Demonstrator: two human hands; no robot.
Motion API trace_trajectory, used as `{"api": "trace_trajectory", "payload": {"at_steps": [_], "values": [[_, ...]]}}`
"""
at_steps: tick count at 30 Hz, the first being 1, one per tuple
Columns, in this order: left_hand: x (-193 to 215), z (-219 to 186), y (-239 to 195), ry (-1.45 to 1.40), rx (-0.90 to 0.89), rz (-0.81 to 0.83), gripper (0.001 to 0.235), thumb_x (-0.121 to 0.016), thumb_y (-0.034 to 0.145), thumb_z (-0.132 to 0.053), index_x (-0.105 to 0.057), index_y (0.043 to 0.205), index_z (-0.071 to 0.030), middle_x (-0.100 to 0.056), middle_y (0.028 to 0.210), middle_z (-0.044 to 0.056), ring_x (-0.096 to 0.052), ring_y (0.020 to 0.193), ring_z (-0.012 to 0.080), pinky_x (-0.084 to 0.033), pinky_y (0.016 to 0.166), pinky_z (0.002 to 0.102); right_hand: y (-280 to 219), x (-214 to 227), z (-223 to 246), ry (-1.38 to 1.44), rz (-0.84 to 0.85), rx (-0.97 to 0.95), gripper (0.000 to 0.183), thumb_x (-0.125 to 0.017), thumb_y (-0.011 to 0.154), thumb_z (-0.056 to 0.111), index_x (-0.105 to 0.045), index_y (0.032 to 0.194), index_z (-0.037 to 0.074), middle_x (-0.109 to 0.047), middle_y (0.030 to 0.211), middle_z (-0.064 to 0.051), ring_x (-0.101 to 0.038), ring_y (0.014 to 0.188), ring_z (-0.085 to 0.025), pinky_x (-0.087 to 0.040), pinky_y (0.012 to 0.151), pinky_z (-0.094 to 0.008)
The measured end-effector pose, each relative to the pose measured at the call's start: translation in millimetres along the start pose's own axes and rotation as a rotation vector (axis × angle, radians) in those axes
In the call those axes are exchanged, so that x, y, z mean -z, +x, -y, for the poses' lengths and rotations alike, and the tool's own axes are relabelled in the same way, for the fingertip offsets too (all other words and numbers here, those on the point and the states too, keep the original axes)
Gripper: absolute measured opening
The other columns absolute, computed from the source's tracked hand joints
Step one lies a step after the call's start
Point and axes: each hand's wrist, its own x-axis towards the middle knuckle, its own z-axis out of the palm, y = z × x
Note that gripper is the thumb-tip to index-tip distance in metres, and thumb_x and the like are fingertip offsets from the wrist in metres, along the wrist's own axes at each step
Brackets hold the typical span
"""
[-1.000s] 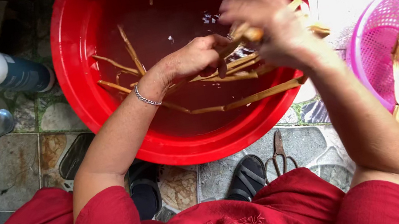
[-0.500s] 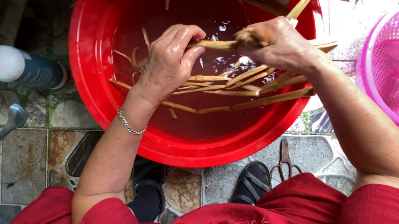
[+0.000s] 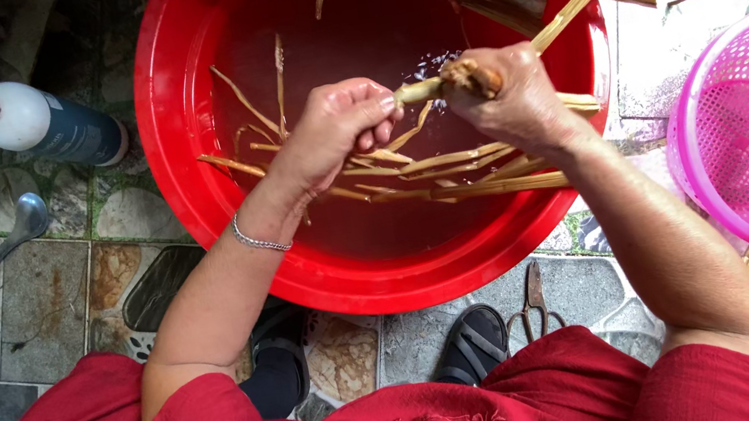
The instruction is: The person soaks dried plant stalks in a red basin of water, then strips and cleans them by hand. Processed stalks are placed into a pink basket beside the basin.
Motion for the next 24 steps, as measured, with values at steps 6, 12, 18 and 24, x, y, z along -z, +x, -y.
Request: {"api": "trace_trajectory", "payload": {"at_steps": [6,12,18,24], "values": [[-6,-9,-3,0.204,-0.43,-0.189,0.026,-0.076,0.091,0.001,-0.061,0.111,-0.003,-0.061,0.105,-0.002,-0.058,0.092,0.0026,-0.057,0.084,0.018,-3,1,6,0.159,0.035,-0.014,0.016,-0.076,0.097,0.019,-0.073,0.1,0.004,-0.071,0.078,-0.001,-0.061,0.07,-0.006,-0.052,0.059,-0.028],[-7,-6,-12,1.046,-0.831,-0.27,0.008,-0.077,0.101,-0.003,-0.069,0.103,-0.003,-0.066,0.094,0.002,-0.068,0.079,0.009,-0.058,0.067,0.024,-2,2,7,0.149,0.029,-0.048,0.015,-0.078,0.097,0.019,-0.074,0.099,0.004,-0.072,0.079,-0.002,-0.063,0.069,-0.008,-0.052,0.059,-0.029],[-5,-1,-5,0.074,-0.018,0.082,0.009,-0.075,0.098,-0.005,-0.068,0.1,0.0,-0.073,0.091,0.008,-0.069,0.074,0.0119,-0.05,0.058,0.024,-4,-3,9,0.129,0.05,0.04,0.009,-0.076,0.096,0.015,-0.073,0.098,0.006,-0.073,0.079,-0.003,-0.069,0.07,-0.009,-0.057,0.06,-0.027],[-20,13,-3,0.108,-0.249,0.102,0.034,-0.071,0.097,-0.006,-0.062,0.13,-0.001,-0.07,0.12,0.006,-0.07,0.107,0.0101,-0.06,0.099,0.025,-8,-6,11,0.059,-0.014,0.153,0.005,-0.072,0.092,0.002,-0.072,0.096,0.004,-0.072,0.077,-0.008,-0.067,0.067,-0.014,-0.054,0.06,-0.033]]}}
